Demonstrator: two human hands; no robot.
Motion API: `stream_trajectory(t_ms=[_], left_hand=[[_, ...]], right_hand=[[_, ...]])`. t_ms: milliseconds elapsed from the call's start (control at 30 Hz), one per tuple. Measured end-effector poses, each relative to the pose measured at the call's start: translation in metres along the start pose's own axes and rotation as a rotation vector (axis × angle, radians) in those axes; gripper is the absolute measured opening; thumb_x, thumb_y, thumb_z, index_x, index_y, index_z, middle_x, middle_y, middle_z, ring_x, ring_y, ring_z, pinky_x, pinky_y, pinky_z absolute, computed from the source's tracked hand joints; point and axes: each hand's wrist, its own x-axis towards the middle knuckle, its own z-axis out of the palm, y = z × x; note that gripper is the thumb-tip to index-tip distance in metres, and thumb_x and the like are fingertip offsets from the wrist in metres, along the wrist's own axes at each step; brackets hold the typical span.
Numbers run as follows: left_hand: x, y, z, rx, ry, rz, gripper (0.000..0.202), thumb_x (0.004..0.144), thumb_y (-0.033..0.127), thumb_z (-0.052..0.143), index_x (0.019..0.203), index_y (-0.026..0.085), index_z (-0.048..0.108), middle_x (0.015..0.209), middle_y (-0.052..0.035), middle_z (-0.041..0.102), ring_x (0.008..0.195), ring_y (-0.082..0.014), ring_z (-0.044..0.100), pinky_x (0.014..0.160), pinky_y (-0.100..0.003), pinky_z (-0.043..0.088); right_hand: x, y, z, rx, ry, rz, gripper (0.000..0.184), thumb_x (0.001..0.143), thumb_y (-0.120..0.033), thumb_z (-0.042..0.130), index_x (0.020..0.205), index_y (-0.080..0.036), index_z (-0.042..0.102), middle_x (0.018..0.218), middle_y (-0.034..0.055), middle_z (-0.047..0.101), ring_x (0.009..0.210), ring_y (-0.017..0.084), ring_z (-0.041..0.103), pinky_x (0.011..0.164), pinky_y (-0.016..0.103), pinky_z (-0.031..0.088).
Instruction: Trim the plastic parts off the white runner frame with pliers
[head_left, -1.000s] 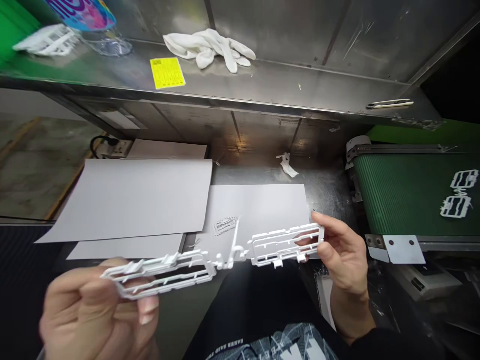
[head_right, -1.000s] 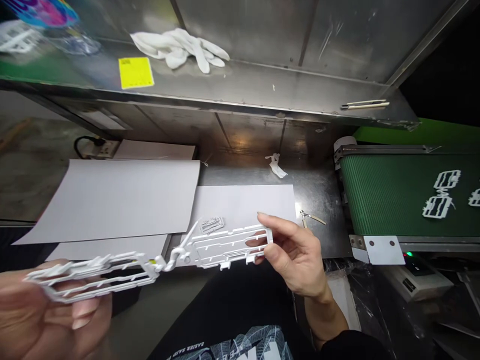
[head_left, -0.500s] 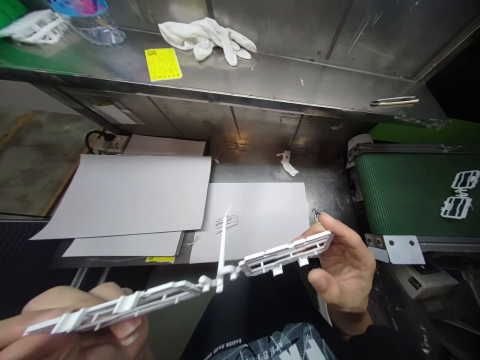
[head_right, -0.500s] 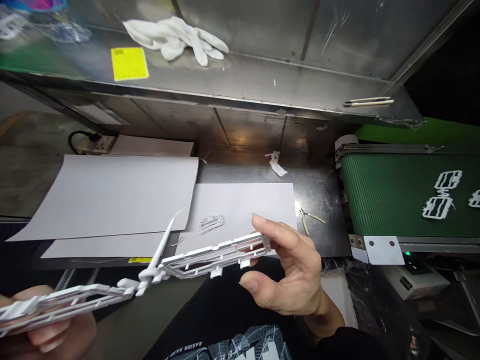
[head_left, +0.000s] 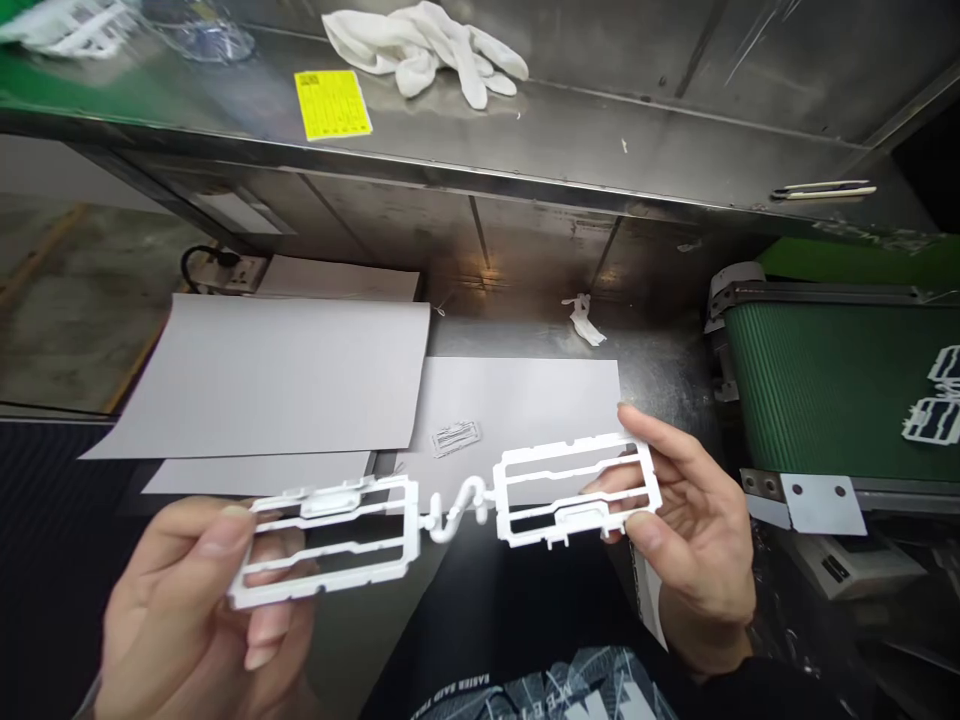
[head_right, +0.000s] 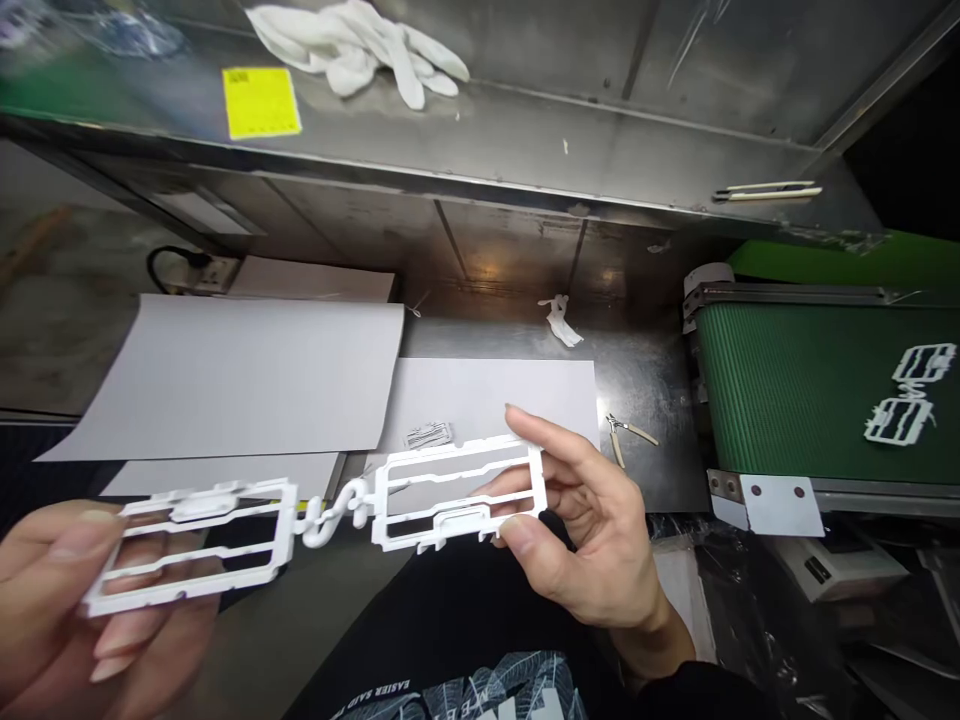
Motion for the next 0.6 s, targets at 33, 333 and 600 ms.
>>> stream_trajectory(t_ms=[33,333,600], left_hand=[[-0.002,0.002,0.004,-0.006,-0.002,-0.003,0.021,0.079,0.020,0.067,0.066,0.020,0.050,0.033,0.0090,0.041,0.027,-0.0050,0.030,0.037,-0.015,0.033],[0.002,0.006,0.009,-0.070,0.021,-0.258,0.024,0.080,0.022,0.060,0.064,0.022,0.042,0.034,0.0073,0.037,0.025,-0.0054,0.027,0.030,-0.016,0.028],[0.003,0.005,0.011,0.026,-0.173,-0.368,0.035,0.074,0.039,0.070,0.053,0.022,0.046,0.035,-0.0007,0.046,0.022,-0.0123,0.036,0.024,-0.022,0.030]], right_hand=[[0.000,0.000,-0.001,0.001,0.002,0.001,0.058,0.090,-0.020,0.074,0.144,-0.034,0.060,0.093,0.0014,0.079,0.072,0.017,0.073,0.067,0.030,0.069],[0.009,0.008,-0.002,0.080,0.057,-0.001,0.026,0.079,-0.035,0.088,0.099,-0.024,0.076,0.086,0.0018,0.081,0.064,0.014,0.074,0.060,0.023,0.065],[0.013,0.009,0.001,0.092,0.202,0.041,0.025,0.080,-0.039,0.087,0.089,-0.019,0.075,0.067,0.0003,0.077,0.054,0.015,0.073,0.044,0.019,0.060]])
